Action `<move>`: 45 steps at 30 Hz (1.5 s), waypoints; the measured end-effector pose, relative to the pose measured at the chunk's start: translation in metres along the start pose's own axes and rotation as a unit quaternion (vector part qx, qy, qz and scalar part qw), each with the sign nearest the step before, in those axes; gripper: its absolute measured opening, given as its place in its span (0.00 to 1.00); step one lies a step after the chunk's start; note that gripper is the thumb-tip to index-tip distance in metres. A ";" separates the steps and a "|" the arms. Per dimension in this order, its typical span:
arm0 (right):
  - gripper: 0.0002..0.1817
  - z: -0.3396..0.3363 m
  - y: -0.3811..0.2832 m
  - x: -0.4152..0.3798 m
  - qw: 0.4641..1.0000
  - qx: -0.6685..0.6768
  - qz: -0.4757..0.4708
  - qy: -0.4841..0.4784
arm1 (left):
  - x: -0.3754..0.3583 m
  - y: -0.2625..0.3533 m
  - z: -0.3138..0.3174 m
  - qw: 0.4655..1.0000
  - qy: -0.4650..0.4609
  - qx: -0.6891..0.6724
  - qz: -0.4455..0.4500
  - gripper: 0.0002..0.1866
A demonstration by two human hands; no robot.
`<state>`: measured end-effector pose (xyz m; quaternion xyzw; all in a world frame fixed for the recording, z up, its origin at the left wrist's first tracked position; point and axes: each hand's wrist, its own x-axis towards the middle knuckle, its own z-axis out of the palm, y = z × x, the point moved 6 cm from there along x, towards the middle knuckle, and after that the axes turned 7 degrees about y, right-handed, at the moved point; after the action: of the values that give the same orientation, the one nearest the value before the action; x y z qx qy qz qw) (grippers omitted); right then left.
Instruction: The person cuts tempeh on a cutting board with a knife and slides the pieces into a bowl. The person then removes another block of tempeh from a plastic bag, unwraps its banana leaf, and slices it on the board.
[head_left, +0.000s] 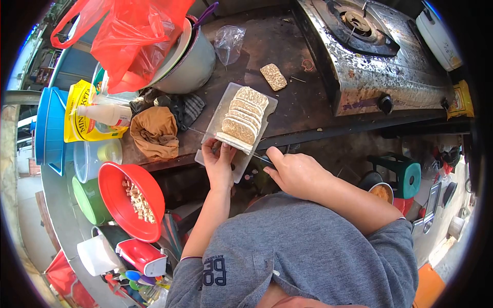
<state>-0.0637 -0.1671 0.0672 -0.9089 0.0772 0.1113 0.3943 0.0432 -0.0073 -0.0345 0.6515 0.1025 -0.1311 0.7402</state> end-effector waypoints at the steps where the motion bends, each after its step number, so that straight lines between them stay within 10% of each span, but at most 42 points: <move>1: 0.15 0.002 0.000 0.000 1.000 -0.008 0.005 -0.007 | 0.000 -0.001 -0.001 1.000 0.007 0.004 0.007 0.22; 34: 0.20 0.040 0.043 0.052 0.995 0.094 0.025 -0.019 | 0.008 0.013 -0.026 0.996 0.028 0.062 0.049 0.24; 45: 0.18 -0.022 0.045 0.026 0.981 0.144 -0.021 0.125 | -0.005 0.042 0.009 0.963 -0.075 0.228 0.120 0.34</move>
<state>-0.0457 -0.2153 0.0438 -0.8510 0.1219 -0.0238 0.5103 0.0525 -0.0109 0.0077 0.7989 -0.0648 -0.1099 0.5877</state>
